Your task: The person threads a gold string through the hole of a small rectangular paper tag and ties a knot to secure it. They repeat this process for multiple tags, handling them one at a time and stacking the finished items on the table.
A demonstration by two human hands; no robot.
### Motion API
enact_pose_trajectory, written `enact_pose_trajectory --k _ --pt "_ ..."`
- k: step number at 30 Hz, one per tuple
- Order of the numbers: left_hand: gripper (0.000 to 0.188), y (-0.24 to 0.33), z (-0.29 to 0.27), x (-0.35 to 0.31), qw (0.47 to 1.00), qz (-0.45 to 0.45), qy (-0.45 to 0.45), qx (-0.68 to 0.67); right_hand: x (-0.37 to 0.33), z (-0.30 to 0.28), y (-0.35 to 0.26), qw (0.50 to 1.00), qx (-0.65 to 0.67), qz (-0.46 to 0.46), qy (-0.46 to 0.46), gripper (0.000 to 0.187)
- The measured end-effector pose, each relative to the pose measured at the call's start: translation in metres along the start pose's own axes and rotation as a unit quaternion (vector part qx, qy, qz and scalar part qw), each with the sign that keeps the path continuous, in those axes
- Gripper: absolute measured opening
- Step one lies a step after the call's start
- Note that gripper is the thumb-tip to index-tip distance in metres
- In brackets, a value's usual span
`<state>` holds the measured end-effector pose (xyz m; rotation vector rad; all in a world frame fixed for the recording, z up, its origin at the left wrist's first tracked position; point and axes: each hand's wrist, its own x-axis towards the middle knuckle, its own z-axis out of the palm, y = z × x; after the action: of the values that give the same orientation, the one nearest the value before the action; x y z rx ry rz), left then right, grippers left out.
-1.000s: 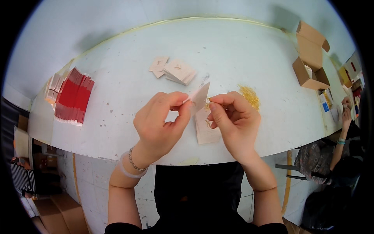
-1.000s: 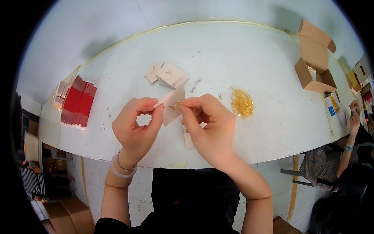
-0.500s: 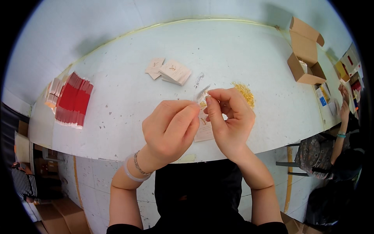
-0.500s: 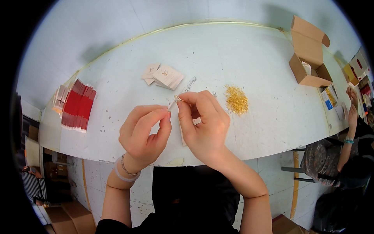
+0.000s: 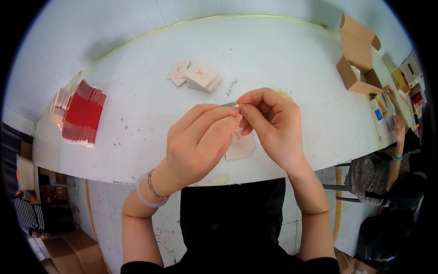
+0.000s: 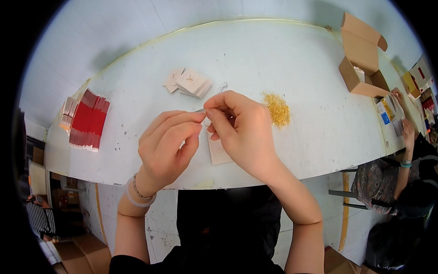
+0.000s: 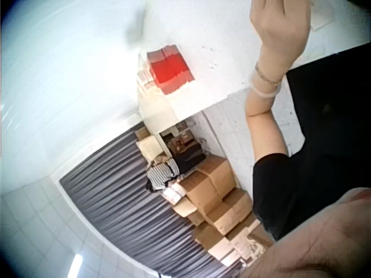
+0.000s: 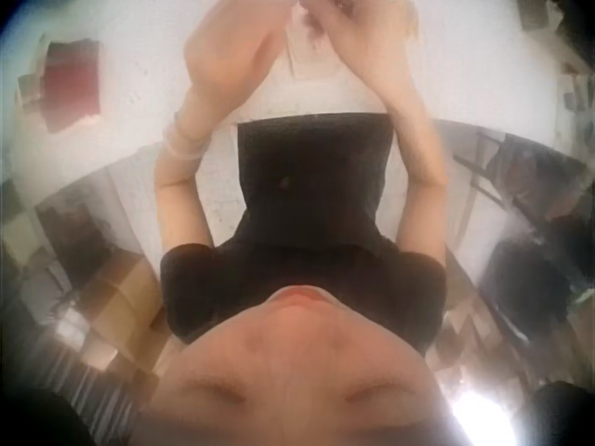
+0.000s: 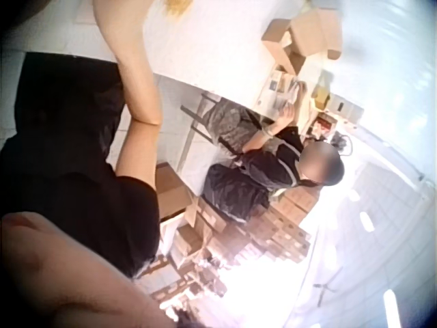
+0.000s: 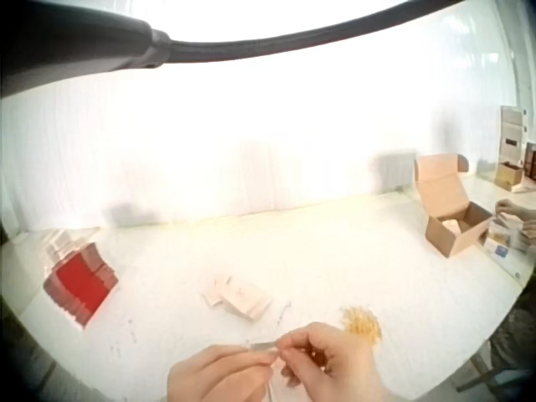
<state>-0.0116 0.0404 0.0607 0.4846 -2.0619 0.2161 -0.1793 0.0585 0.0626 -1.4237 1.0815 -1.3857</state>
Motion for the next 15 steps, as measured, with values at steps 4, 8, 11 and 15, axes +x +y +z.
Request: enact_pose_trajectory --k 4,8,11,15 --pt "0.021 0.003 0.003 -0.001 0.999 -0.049 -0.001 -0.01 0.005 0.003 0.004 0.997 0.07 0.017 0.012 0.008" --pt "0.02 0.002 0.008 -0.004 0.998 -0.057 0.013 -0.006 0.005 0.001 0.002 0.995 0.087 0.048 0.004 0.008" --pt "0.021 0.002 0.01 -0.003 0.998 -0.052 0.019 -0.01 0.006 -0.002 0.003 0.993 0.111 0.051 -0.006 0.008" --pt "0.022 -0.001 0.012 -0.002 0.998 -0.05 0.028 -0.021 0.006 -0.004 0.003 0.992 0.112 0.062 -0.004 0.01"
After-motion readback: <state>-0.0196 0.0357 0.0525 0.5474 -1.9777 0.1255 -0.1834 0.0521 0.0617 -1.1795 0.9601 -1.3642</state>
